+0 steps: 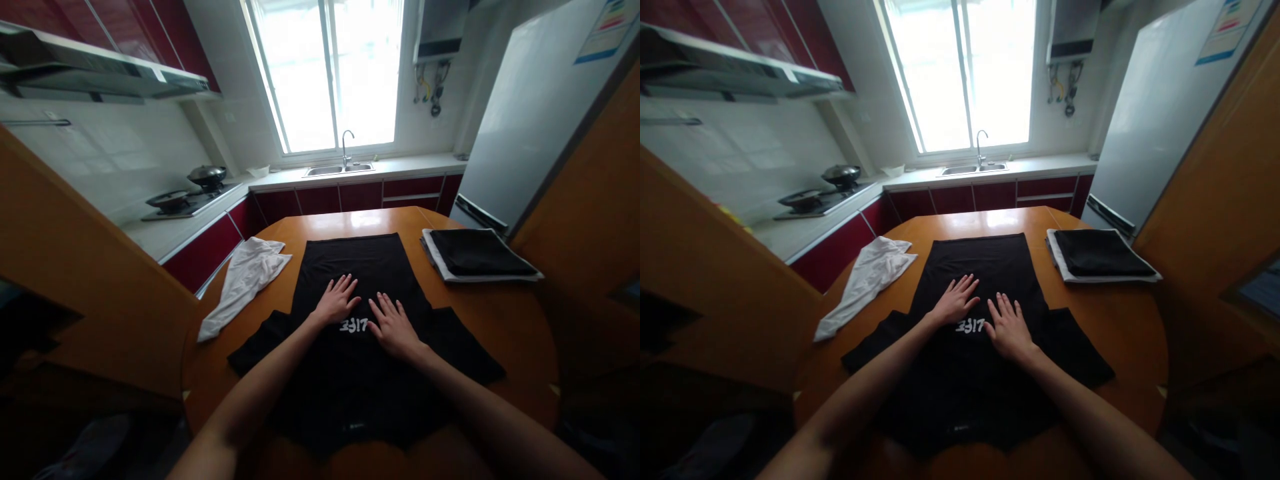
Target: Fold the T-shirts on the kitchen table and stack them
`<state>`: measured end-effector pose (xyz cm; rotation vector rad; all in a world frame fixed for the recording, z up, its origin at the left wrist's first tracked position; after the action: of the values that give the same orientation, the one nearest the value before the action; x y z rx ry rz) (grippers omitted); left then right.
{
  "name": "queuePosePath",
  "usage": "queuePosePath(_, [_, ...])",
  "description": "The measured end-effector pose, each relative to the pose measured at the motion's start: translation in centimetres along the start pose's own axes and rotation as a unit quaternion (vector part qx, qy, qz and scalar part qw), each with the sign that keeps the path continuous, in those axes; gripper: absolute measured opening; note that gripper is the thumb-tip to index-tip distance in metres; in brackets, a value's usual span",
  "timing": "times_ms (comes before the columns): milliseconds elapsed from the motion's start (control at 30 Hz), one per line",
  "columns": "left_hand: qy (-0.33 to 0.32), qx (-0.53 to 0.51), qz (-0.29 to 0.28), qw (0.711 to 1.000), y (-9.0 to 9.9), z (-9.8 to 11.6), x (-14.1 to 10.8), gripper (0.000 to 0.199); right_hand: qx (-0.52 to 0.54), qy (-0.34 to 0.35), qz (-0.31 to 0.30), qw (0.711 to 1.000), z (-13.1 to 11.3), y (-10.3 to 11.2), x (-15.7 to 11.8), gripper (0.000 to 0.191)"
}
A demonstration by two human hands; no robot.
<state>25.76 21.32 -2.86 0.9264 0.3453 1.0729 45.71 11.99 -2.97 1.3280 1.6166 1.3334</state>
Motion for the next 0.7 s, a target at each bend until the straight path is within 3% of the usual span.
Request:
queuePosePath(100, [0.009,-0.081,0.001,0.997,0.8,0.2,1.3,0.063,0.001,-0.003,-0.001,1.000,0.0,-0.2,-0.1,0.065])
queuePosePath(167, [0.054,-0.230,0.032,0.971,1.4,0.3,3.2,0.059,0.005,-0.006,-0.008,1.000,-0.1,-0.1,0.0,0.065])
queuePosePath(267, [0.147,-0.440,0.078,0.883,1.6,-0.1,6.2,0.046,0.009,-0.013,-0.017,1.000,-0.1,0.1,0.1,0.065])
queuePosePath(367, [0.197,-0.544,0.038,0.815,1.1,-1.1,8.0,0.049,0.012,-0.014,-0.024,1.000,-0.1,0.2,0.1,0.065])
queuePosePath(467, [0.253,-0.685,-0.020,0.682,1.3,-2.9,8.6,0.048,0.013,-0.016,-0.027,0.999,-0.1,0.2,0.1,0.065])
queuePosePath(500, [0.272,-0.713,-0.018,0.646,1.8,-3.7,8.8,0.047,0.013,-0.015,-0.026,0.999,-0.1,0.2,0.1,0.065])
queuePosePath(533, [0.290,-0.724,-0.001,0.626,2.5,-4.6,9.0,0.046,0.013,-0.014,-0.026,0.999,-0.1,0.2,0.1,0.065])
queuePosePath(600, [0.321,-0.719,0.056,0.614,4.7,-6.5,9.7,0.045,0.014,-0.012,-0.024,1.000,-0.2,0.2,0.1,0.065])
queuePosePath(700, [0.341,-0.696,0.131,0.617,8.2,-8.7,11.2,0.044,0.019,-0.015,-0.022,0.999,-0.3,0.2,0.1,0.064])
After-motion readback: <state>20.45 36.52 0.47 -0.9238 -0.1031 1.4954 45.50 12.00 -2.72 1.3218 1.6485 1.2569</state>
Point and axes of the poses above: each hand's wrist, its own x-axis towards the middle knuckle, its own y-axis out of the back of the hand, z = x × y, the point moved 1 cm from there along x, towards the middle knuckle, and after that the axes turned 4 degrees about z, right-handed, at the moved point
